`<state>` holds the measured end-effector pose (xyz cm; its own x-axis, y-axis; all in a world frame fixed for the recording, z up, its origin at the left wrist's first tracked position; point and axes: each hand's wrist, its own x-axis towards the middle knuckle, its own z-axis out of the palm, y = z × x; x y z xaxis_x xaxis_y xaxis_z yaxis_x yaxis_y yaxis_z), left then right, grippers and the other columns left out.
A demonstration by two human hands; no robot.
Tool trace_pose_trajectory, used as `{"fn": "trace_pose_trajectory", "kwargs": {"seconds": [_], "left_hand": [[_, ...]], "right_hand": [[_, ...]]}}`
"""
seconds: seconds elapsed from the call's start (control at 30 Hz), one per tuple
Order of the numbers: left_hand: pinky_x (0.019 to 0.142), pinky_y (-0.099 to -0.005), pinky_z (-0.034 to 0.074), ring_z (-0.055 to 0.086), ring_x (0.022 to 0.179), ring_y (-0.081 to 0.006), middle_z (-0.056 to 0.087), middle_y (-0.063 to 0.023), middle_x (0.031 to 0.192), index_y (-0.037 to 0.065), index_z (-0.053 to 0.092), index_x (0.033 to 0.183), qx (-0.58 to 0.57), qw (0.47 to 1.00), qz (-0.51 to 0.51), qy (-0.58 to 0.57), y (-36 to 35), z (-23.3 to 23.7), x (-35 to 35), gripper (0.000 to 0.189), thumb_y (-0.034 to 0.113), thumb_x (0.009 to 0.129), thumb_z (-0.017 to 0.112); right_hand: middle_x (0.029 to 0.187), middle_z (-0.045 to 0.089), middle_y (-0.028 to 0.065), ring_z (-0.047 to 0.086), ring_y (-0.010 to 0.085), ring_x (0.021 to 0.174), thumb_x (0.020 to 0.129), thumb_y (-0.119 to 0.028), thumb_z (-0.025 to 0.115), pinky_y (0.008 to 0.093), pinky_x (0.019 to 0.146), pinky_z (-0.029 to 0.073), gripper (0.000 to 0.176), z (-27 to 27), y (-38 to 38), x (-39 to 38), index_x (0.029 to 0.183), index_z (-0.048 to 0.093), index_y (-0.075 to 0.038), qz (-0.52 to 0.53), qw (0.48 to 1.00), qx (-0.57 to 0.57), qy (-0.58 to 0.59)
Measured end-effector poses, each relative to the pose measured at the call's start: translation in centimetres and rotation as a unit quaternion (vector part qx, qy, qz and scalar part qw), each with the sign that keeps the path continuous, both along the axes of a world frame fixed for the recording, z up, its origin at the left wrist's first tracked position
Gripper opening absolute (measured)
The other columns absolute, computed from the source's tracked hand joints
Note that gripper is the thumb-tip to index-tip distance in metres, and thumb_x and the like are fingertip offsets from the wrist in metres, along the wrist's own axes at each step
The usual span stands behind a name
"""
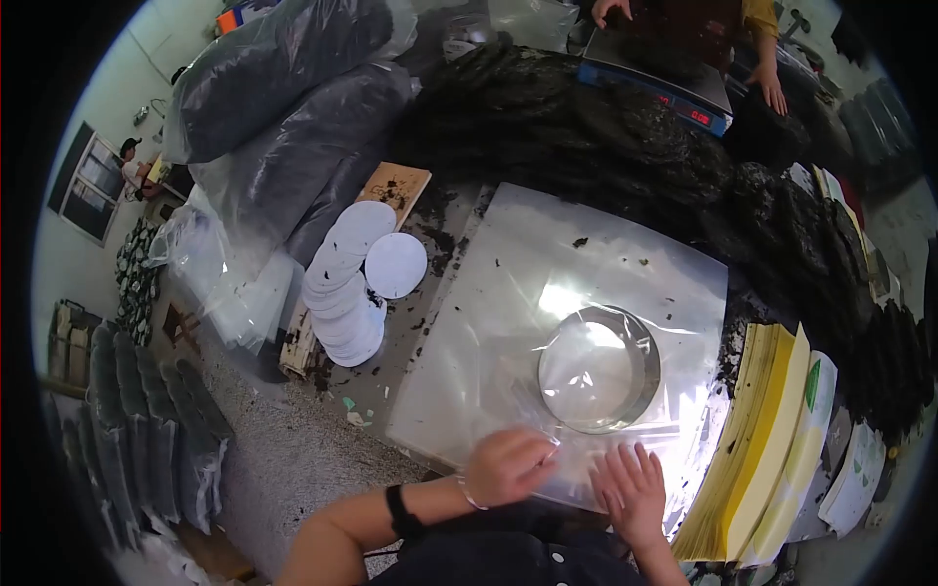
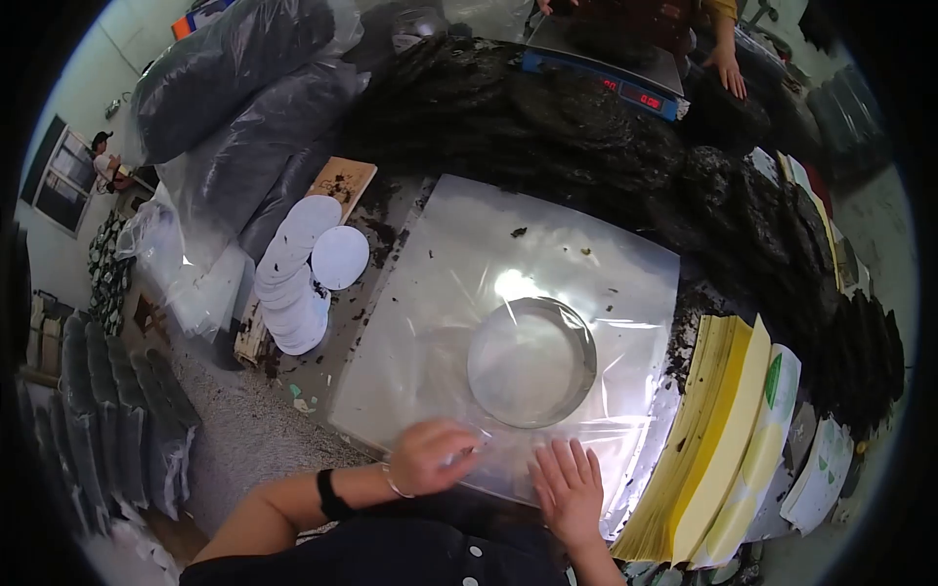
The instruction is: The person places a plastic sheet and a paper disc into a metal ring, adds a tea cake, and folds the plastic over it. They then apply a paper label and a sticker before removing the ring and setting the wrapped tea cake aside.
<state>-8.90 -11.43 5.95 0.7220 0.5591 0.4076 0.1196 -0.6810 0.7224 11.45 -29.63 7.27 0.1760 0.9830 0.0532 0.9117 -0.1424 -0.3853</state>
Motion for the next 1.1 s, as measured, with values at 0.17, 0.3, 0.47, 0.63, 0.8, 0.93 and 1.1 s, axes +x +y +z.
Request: {"fn": "trace_pose_trajectory", "kwargs": {"seconds": [0.17,0.3,0.47,0.63,0.8,0.93,1.1], "left_hand": [[0.095,-0.0452,0.047,0.06,0.105,-0.0363,0.065,-0.0128,0.105,0.006,0.068,0.104,0.103,0.91,0.392,0.087,14.5,-0.9,-6.9,0.022,0.014,0.086,0.077],[0.093,-0.0455,0.049,0.059,0.105,-0.0345,0.064,-0.0118,0.103,0.007,0.07,0.101,0.184,0.881,0.389,0.197,24.4,-8.0,-6.6,0.019,0.018,0.087,0.075],[0.077,-0.0452,0.055,0.065,0.09,-0.032,0.064,-0.0112,0.089,0.007,0.068,0.082,0.224,0.858,0.364,0.286,26.5,-11.8,-6.8,0.009,0.014,0.085,0.071],[0.057,-0.03,0.047,0.059,0.059,-0.0148,0.062,-0.0033,0.068,0.002,0.064,0.072,-0.103,0.891,0.439,0.052,28.3,-11.5,-7.1,0.019,0.003,0.08,0.081],[0.064,-0.0261,0.048,0.064,0.068,-0.0137,0.072,-0.0067,0.084,0.0,0.067,0.09,-0.259,0.879,0.393,0.07,29.3,-12.4,-9.1,0.011,0.006,0.09,0.075],[0.071,-0.0368,0.05,0.061,0.076,-0.0393,0.066,-0.0185,0.086,-0.001,0.061,0.097,0.186,0.884,0.371,0.214,28.9,-10.3,-8.2,0.014,0.012,0.1,0.062],[0.074,-0.0393,0.05,0.06,0.078,-0.0389,0.06,-0.0184,0.084,0.0,0.058,0.096,0.047,0.884,0.448,0.125,25.3,-1.6,-5.0,0.012,0.011,0.101,0.059]], "right_hand": [[0.122,0.07,0.0158,0.062,0.0391,0.12,0.086,-0.014,0.073,0.0504,0.105,0.047,0.04,-1.5,-7.2,-0.8,0.125,0.072,-0.007,0.015,0.997,-0.021,0.07],[0.095,0.071,0.0161,0.065,0.035,0.091,0.087,-0.005,0.07,0.0502,0.087,0.05,0.026,3.1,-1.2,2.8,0.113,0.075,-0.002,-0.037,0.989,0.095,0.105],[0.083,0.07,0.0123,0.064,0.0318,0.075,0.08,0.0,0.069,0.0412,0.07,0.049,0.018,9.1,8.6,13.4,0.097,0.075,-0.002,-0.082,0.97,0.226,-0.028],[0.099,0.077,0.012,0.071,0.0211,0.096,0.095,-0.003,0.07,0.0338,0.087,0.053,0.01,7.0,25.5,25.2,0.102,0.075,0.003,-0.31,0.873,0.372,0.057],[0.153,0.051,0.0197,0.043,0.0414,0.144,0.07,-0.034,0.092,0.0508,0.119,0.036,0.084,9.6,41.6,22.6,0.145,0.058,-0.012,-0.017,0.945,0.32,-0.06],[0.157,0.043,0.0292,0.044,0.0451,0.145,0.087,-0.048,0.076,0.0473,0.119,0.038,0.08,4.1,44.8,27.7,0.154,0.048,-0.015,0.081,0.99,0.047,-0.105],[0.165,0.036,0.0229,0.033,0.0441,0.152,0.089,-0.043,0.074,0.0462,0.124,0.031,0.078,4.5,43.9,30.3,0.157,0.046,-0.018,0.092,0.993,0.03,0.063]]}}
